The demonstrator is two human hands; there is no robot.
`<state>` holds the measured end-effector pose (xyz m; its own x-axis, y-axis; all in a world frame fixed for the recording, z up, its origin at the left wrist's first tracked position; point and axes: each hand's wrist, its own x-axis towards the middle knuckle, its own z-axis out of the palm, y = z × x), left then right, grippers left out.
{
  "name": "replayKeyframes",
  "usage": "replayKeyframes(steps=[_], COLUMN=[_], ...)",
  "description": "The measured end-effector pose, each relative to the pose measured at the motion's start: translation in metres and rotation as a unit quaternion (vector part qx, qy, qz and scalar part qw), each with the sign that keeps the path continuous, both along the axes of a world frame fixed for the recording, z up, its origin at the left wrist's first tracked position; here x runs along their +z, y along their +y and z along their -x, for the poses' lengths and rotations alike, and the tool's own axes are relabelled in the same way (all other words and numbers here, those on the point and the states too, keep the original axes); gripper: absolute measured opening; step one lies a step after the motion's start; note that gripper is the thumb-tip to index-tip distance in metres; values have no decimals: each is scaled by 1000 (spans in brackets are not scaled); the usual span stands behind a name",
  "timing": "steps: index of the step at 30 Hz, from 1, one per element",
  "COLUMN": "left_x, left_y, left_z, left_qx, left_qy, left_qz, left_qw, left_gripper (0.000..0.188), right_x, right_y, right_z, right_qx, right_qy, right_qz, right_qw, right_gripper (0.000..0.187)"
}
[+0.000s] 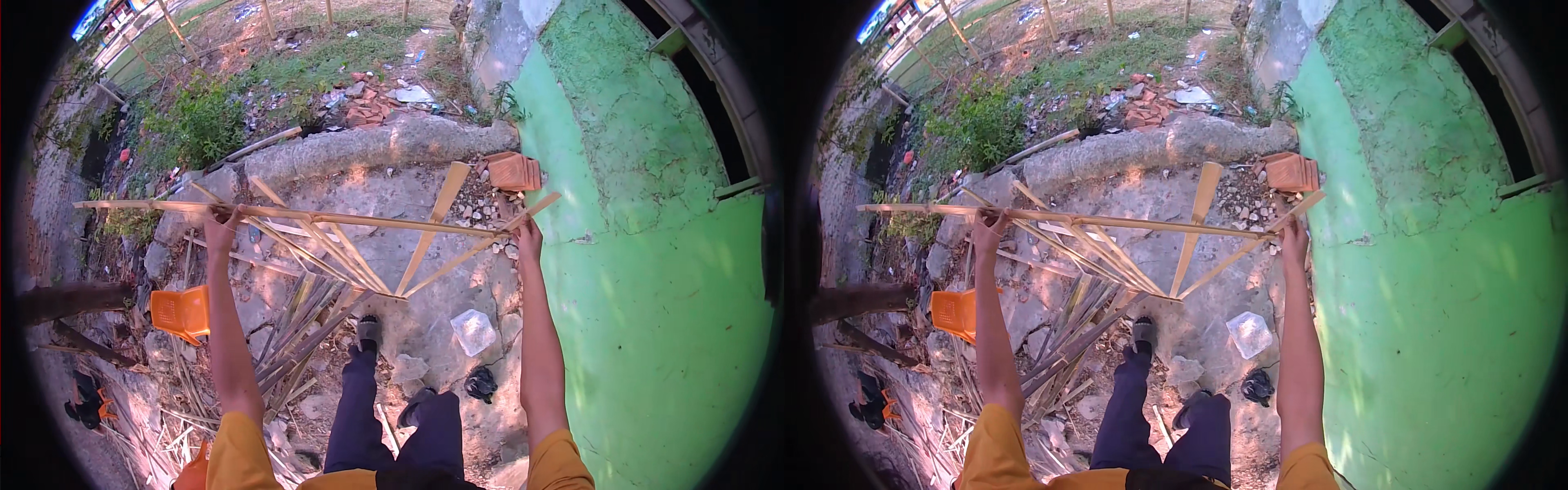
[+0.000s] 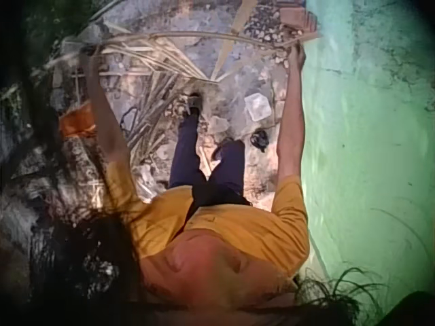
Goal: The person uses a hammer to secure pieces of bamboo together on the ground and then lifts the resulting lattice structure to check its integrity.
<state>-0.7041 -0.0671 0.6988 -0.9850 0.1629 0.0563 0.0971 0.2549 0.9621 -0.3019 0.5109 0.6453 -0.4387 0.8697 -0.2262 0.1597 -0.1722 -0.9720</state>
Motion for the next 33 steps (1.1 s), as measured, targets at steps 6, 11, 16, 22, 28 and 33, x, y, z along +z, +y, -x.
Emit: replayKeyframes(steps=[6,11,16,22,28,33], left_x=[-4,-10,-28,-39,-40,-51], left_y=[61,101,138,167,177,189], left_z=[67,109,150,179,174,167], left_qx=[-2,-24,-19,-32,54,79], left_qy=[-45,-91,-82,-76,-143,-102], left_qz=[72,57,135,281,278,257], left_qw=[996,994,987,956,948,958], left_gripper=[49,45,55,45,50,59], right_x=[-11,-27,-54,-92,-116,-125], right_y=[23,55,97,147,174,196], right_z=[23,42,77,122,156,166], right_qx=[-32,-5,17,22,42,33], right_qy=[-27,-71,-73,-82,-63,-110], right_qz=[34,29,45,68,97,129], right_qw=[999,997,996,994,992,985], right_gripper=[29,40,40,36,41,41])
